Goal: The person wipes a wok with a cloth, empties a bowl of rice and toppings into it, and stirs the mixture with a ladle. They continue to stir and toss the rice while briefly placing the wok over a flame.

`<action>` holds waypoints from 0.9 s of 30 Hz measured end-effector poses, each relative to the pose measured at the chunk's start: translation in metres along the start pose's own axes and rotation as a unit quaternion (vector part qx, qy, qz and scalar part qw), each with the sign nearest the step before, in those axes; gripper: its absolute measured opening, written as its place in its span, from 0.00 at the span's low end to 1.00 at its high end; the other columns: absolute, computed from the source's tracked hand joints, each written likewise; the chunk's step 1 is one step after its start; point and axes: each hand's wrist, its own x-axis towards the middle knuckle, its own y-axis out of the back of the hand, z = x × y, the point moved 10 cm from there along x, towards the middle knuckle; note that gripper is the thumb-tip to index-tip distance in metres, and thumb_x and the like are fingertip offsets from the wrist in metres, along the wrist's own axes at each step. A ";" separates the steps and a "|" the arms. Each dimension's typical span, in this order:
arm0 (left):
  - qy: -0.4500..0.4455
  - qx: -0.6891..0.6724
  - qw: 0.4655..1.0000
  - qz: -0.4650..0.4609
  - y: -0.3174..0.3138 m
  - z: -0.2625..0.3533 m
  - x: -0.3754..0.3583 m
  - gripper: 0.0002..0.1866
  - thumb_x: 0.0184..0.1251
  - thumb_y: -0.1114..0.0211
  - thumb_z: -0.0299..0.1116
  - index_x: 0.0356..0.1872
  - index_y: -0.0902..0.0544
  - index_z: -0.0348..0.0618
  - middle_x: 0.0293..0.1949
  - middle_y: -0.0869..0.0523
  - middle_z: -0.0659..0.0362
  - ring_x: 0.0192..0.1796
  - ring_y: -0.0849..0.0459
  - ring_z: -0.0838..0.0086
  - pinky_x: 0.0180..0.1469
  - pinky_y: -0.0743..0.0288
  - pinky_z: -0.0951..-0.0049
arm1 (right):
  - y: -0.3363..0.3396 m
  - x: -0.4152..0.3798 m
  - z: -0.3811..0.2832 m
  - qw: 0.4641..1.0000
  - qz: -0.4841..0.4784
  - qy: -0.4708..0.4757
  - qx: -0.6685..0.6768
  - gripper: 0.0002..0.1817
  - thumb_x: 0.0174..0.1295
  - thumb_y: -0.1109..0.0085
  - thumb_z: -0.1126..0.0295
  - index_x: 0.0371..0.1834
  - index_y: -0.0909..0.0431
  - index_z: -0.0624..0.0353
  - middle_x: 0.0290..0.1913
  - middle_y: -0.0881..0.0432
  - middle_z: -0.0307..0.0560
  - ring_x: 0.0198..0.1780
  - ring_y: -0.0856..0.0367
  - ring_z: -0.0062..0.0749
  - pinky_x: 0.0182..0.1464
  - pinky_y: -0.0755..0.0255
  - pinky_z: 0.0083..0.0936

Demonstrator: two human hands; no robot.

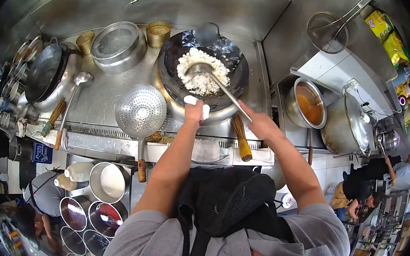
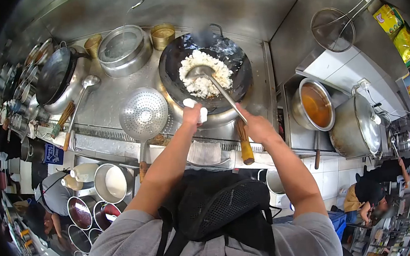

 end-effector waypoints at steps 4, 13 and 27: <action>0.007 0.006 1.000 0.002 -0.001 -0.002 0.005 0.13 0.63 0.39 0.42 0.36 0.21 0.41 0.26 0.17 0.58 0.23 0.19 0.70 0.18 0.32 0.67 | -0.011 0.005 -0.004 0.995 0.007 -0.102 0.000 0.47 0.61 0.54 0.75 0.78 0.64 0.23 0.36 0.19 0.74 0.43 0.19 0.66 0.53 0.29 0.53; -0.004 0.005 1.000 0.019 0.000 -0.001 0.003 0.13 0.63 0.40 0.41 0.35 0.22 0.40 0.26 0.18 0.57 0.22 0.20 0.70 0.17 0.33 0.67 | 0.010 0.036 -0.024 0.997 0.025 -0.061 0.034 0.50 0.56 0.54 0.81 0.79 0.63 0.27 0.49 0.20 0.72 0.51 0.19 0.59 0.55 0.28 0.48; -0.010 0.030 0.999 0.024 0.003 0.001 -0.003 0.13 0.62 0.40 0.41 0.36 0.21 0.42 0.26 0.18 0.57 0.23 0.19 0.71 0.18 0.33 0.67 | -0.016 0.073 0.002 0.999 0.010 -0.047 0.025 0.47 0.58 0.56 0.80 0.79 0.59 0.29 0.52 0.23 0.78 0.57 0.23 0.64 0.62 0.32 0.46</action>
